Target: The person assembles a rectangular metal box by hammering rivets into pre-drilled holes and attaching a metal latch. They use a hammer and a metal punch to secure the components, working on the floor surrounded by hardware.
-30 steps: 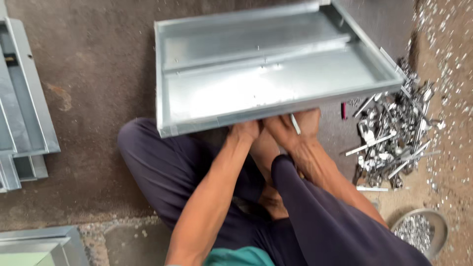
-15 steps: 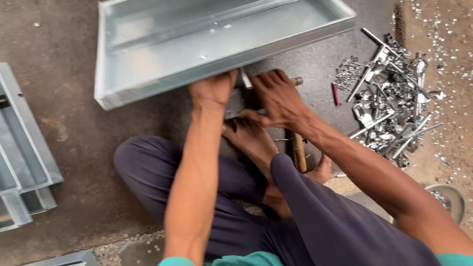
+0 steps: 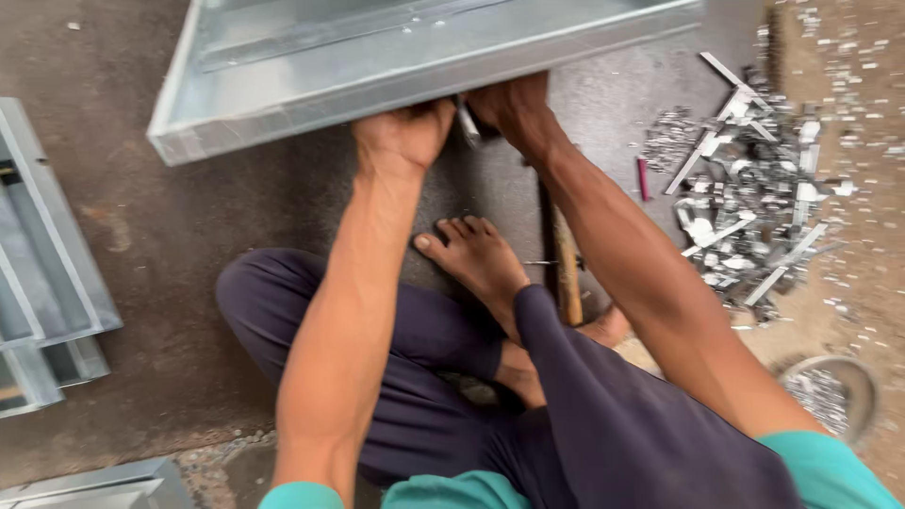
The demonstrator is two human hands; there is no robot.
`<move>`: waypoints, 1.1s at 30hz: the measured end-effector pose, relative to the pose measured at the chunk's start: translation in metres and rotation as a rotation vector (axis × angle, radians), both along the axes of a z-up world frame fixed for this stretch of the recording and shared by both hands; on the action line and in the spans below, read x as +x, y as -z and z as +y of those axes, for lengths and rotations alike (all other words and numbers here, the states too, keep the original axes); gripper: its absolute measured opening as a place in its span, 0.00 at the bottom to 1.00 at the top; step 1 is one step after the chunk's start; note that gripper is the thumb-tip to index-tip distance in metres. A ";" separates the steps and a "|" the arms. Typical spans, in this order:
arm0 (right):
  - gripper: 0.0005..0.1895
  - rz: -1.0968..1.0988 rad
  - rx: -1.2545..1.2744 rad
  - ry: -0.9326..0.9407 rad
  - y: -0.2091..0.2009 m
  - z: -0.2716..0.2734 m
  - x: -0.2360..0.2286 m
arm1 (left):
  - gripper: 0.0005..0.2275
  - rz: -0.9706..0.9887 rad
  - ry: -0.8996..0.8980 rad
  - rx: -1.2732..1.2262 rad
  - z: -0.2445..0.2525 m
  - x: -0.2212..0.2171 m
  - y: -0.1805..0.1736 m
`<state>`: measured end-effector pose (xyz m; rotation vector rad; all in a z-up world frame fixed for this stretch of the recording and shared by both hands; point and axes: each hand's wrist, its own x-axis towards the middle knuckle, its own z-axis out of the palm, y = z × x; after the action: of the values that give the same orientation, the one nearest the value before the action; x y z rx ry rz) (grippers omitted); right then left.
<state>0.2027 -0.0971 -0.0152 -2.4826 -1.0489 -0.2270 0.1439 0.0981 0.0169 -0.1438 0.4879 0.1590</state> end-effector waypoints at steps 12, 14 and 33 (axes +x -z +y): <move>0.29 0.753 -0.341 0.499 -0.065 -0.156 -0.161 | 0.15 0.110 0.124 0.115 -0.070 -0.107 0.090; 0.24 0.774 -0.226 0.580 -0.058 -0.179 -0.161 | 0.15 0.115 0.152 0.103 -0.083 -0.106 0.095; 0.22 1.053 -0.293 0.785 -0.163 -0.229 -0.175 | 0.14 0.085 0.177 0.138 -0.054 -0.089 0.100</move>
<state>0.0272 -0.3260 0.1480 -2.5336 0.3474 0.9642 0.0554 0.0440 -0.0835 0.0412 0.5704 0.0251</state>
